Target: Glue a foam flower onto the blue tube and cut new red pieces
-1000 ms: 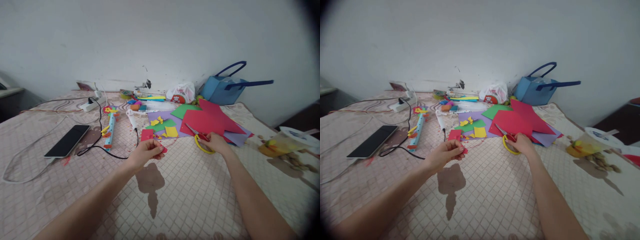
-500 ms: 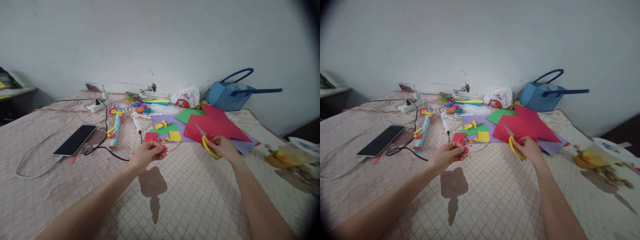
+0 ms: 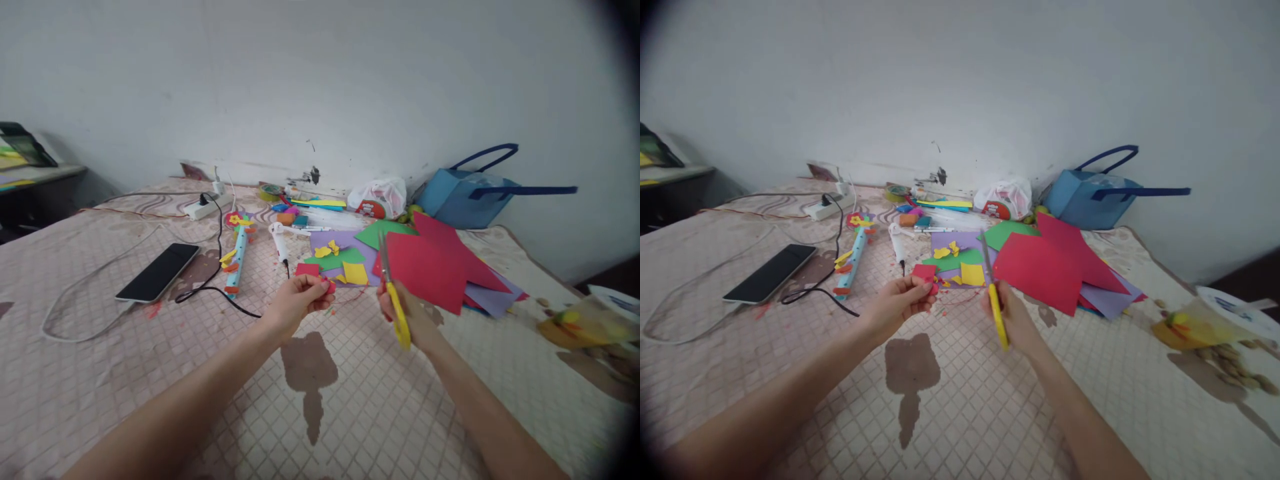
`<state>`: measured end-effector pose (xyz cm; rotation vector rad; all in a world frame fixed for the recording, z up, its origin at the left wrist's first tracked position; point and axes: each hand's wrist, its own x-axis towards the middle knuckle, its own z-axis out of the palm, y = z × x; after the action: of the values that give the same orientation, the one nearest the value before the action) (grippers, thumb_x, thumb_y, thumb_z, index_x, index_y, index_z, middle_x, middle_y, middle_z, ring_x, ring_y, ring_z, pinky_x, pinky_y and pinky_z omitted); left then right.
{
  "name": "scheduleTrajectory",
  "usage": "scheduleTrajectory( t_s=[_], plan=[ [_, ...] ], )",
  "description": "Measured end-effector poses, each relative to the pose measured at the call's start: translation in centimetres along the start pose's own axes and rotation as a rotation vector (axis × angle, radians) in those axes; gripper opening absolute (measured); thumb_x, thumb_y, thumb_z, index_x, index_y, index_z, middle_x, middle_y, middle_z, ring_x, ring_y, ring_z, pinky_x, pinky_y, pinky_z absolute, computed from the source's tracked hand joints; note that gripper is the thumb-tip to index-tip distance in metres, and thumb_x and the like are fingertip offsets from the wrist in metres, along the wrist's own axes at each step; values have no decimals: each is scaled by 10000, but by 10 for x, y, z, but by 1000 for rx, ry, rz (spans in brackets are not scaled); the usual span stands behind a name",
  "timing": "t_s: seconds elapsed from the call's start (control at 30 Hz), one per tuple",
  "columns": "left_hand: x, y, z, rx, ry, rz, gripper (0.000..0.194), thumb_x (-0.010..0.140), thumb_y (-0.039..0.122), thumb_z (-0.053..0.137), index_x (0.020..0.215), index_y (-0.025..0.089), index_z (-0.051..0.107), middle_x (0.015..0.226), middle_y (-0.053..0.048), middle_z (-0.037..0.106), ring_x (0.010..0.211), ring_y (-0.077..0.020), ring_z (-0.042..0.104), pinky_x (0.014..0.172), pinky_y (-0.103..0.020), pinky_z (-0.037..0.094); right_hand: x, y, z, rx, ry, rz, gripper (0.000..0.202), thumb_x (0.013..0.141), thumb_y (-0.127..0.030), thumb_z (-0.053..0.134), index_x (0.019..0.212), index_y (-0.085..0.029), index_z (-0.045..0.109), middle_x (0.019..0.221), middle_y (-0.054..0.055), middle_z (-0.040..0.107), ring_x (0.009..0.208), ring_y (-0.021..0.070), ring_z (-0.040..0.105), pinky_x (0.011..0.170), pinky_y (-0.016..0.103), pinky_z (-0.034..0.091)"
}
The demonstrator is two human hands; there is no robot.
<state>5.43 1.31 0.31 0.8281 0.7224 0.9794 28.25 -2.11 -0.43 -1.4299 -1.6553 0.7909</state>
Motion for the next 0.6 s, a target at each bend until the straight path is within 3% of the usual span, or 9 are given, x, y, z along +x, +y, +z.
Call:
scheduleTrajectory(
  t_s=[0.1, 0.23, 0.43, 0.6],
  plan=[
    [0, 3, 1, -33, 13, 18, 218, 662, 237, 742, 712, 118, 566, 710, -35, 662, 617, -90, 609, 619, -217, 481, -13, -14, 25, 77, -113, 0, 320, 826, -535, 440, 783, -218, 414, 631, -42, 426, 504, 106, 391, 477, 245, 352],
    [-3, 9, 4, -72, 46, 65, 224, 665, 250, 736, 701, 131, 549, 716, -32, 663, 665, -108, 628, 656, -227, 485, -24, -15, 40, 166, -265, 63, 367, 849, -584, 371, 848, -220, 417, 588, -64, 365, 468, 99, 348, 442, 231, 348],
    [-6, 13, 8, -107, 25, 162, 205, 693, 269, 713, 687, 137, 558, 746, -19, 645, 733, -110, 616, 738, -249, 483, -31, -29, 42, 54, -292, 55, 369, 855, -578, 361, 797, -218, 421, 599, -47, 387, 480, 103, 353, 431, 228, 342],
    [-7, 13, 9, -128, 23, 160, 201, 675, 258, 724, 673, 139, 561, 731, -11, 636, 729, -108, 603, 743, -254, 479, -30, -40, 42, -45, -275, 53, 320, 829, -525, 438, 738, -220, 415, 585, -39, 413, 483, 112, 374, 422, 231, 335]
  ],
)
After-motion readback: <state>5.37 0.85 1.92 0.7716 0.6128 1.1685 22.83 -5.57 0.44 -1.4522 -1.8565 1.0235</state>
